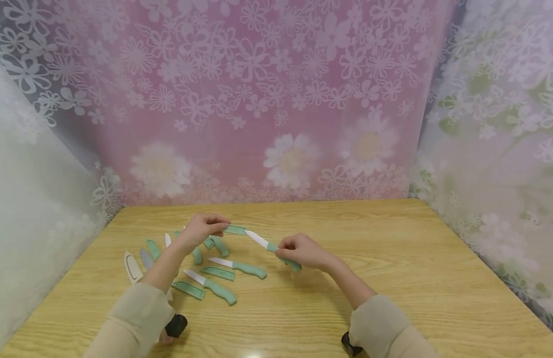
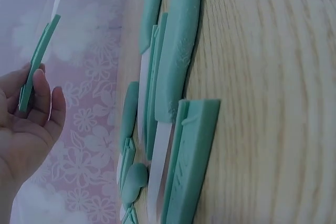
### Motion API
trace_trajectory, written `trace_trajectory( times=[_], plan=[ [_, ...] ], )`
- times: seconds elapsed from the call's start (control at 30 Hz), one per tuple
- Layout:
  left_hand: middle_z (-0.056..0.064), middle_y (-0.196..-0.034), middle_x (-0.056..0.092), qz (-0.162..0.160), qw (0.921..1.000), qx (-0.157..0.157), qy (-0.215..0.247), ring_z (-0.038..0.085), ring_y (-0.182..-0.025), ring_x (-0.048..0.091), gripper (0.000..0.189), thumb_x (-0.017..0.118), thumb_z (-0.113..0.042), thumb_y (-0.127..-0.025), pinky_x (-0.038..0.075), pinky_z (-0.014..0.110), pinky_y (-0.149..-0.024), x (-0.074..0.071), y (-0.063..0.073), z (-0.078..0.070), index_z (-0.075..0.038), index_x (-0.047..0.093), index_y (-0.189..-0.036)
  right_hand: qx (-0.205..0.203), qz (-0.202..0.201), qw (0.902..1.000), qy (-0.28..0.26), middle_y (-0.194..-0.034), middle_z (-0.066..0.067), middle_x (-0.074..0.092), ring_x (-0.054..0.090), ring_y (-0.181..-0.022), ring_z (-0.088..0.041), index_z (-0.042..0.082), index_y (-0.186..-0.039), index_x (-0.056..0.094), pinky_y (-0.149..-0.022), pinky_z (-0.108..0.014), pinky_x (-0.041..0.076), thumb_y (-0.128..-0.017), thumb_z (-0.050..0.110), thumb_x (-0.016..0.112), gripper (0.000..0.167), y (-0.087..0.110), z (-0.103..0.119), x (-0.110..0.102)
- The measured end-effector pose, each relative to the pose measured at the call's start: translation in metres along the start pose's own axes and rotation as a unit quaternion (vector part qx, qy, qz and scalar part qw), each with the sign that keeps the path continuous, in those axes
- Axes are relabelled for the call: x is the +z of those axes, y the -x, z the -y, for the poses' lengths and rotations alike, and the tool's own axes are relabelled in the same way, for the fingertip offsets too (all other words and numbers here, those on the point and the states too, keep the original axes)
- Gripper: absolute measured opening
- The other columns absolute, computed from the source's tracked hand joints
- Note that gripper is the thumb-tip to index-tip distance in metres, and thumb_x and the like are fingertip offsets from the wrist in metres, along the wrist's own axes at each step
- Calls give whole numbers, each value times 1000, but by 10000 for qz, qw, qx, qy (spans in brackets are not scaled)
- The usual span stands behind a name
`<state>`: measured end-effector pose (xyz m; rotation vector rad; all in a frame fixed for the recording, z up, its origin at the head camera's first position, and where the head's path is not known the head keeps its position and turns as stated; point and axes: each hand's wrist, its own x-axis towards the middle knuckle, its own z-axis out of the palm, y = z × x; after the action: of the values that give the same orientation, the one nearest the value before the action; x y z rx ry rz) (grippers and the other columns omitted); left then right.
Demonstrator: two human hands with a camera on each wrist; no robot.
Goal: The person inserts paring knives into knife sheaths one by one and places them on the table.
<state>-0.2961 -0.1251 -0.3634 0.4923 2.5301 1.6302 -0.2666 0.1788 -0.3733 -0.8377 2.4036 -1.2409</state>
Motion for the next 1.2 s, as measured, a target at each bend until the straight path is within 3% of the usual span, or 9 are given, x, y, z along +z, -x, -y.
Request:
trace_trajectory(
  times=[0.2, 0.27, 0.37, 0.47, 0.6, 0.73, 0.8, 1.0, 1.2],
  plan=[
    [12, -123, 57, -86, 9993, -185, 322, 37, -104, 56, 34, 58, -25, -92, 31, 63, -98, 5, -3, 0, -1, 60, -117, 88, 169, 9993, -313, -60, 2, 46, 40, -50, -9, -7, -96, 58, -49, -22, 38, -96, 26, 52, 34, 3, 2, 1],
    [11, -122, 57, -247, 9975, -309, 584, 34, -100, 58, 36, 58, -25, -92, 30, 62, -99, 7, -4, -2, 0, 58, -118, 134, 202, 9988, -436, -60, 2, 46, 40, -50, -9, -7, -97, 58, -48, -22, 37, -96, 27, 52, 35, 3, 3, 2],
    [11, -111, 57, -543, 9914, -424, 1115, 21, -84, 60, 38, 58, -21, -92, 38, 53, -98, 12, -4, -6, 3, 55, -121, 157, 203, 9982, -550, -63, 1, 47, 39, -51, -10, -8, -97, 58, -48, -22, 35, -96, 28, 52, 37, 3, 6, 4],
    [10, -103, 52, -702, 9783, -514, 1880, 10, -67, 52, 38, 57, -15, -91, 50, 33, -87, 19, -4, -10, 7, 52, -122, 141, 208, 9978, -609, -66, 1, 48, 38, -52, -9, -8, -98, 57, -48, -20, 34, -96, 28, 50, 37, 3, 11, 6],
    [7, -105, 48, -859, 9513, -884, 2825, 5, -63, 49, 38, 57, -12, -90, 49, 19, -71, 26, -2, -16, 10, 49, -121, 76, 150, 9984, -545, -68, 0, 49, 38, -51, -9, -6, -101, 55, -46, -19, 33, -97, 23, 46, 31, 3, 16, 11],
    [7, -100, 48, -1081, 9289, -1307, 3292, 6, -64, 52, 39, 56, -11, -91, 46, 13, -60, 30, -3, -17, 9, 47, -124, 80, -129, 9997, -178, -66, -4, 50, 35, -47, -9, -3, -108, 57, -42, -18, 32, -96, 20, 45, 29, 2, 19, 17],
    [7, -99, 47, -1128, 9242, -1446, 3351, 7, -65, 52, 39, 54, -12, -93, 46, 12, -58, 31, -5, -16, 8, 46, -125, 53, -310, 9993, 187, -64, -6, 51, 34, -45, -8, -3, -111, 57, -40, -17, 31, -96, 21, 46, 30, 1, 19, 20],
    [11, -103, 44, -1103, 9209, -1555, 3399, 8, -67, 52, 42, 52, -10, -94, 46, 12, -59, 35, -6, -11, 12, 39, -128, -58, -726, 9924, 989, -54, 4, 44, 31, -41, -5, 0, -110, 60, -37, -14, 26, -94, 23, 53, 29, -1, 24, 28],
    [11, -100, 46, -990, 9304, -1686, 3101, 7, -61, 51, 42, 54, -6, -90, 46, 12, -57, 35, -6, -9, 11, 43, -127, -194, -784, 9878, 1335, -52, 8, 40, 29, -41, -4, -1, -107, 61, -36, -14, 23, -93, 21, 55, 27, 0, 27, 28]
  ],
)
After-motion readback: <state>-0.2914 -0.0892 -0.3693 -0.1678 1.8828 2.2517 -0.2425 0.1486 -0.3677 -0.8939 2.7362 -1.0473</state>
